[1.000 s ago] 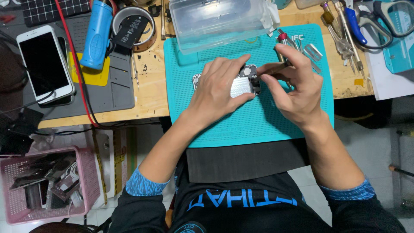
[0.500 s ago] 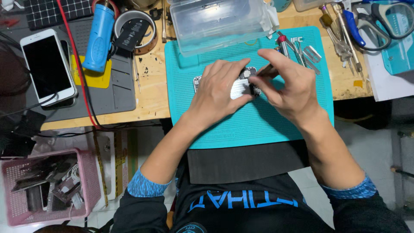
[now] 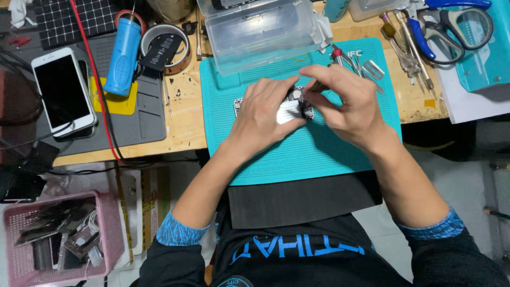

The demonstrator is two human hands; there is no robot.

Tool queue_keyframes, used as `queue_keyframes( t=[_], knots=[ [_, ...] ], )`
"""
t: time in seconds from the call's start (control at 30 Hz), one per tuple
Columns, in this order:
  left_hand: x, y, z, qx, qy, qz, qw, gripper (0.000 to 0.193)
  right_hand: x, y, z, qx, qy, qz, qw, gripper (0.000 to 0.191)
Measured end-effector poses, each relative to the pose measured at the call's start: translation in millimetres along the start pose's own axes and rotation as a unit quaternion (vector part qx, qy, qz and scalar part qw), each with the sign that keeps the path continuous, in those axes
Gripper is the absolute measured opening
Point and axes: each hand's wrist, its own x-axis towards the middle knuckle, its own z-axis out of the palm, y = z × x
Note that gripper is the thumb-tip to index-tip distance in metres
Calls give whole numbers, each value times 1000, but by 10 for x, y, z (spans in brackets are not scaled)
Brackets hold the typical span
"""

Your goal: The person repairs a smartphone at a workbench. They handle the opened phone body and screen, pick up small internal components, and use a screwdriver to unscrew and work on the phone's internal parts, repositioning the chassis repeatedly on the mat.

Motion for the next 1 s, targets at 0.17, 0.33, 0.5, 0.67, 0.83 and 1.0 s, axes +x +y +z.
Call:
queue_keyframes(
  t=[0.17,0.33,0.5,0.67,0.83,1.0],
  knots=[
    [4,-9,-1,4,9,3,1000,75,3,-30,19,-55,13,-15,998,47],
    [10,0,9,-3,2,-6,1000,72,17,-84,-27,-26,-8,-36,999,50],
    [8,3,-6,-2,12,9,1000,73,45,-118,17,-46,11,-12,999,47],
    [-3,14,-8,-2,9,2,1000,74,33,-99,6,-98,20,-10,995,46],
    [6,25,-8,2,14,7,1000,72,1,-81,-79,-33,-11,-19,999,49],
    [7,46,-40,0,14,13,1000,73,-45,-9,31,-40,16,12,999,48]
  ],
)
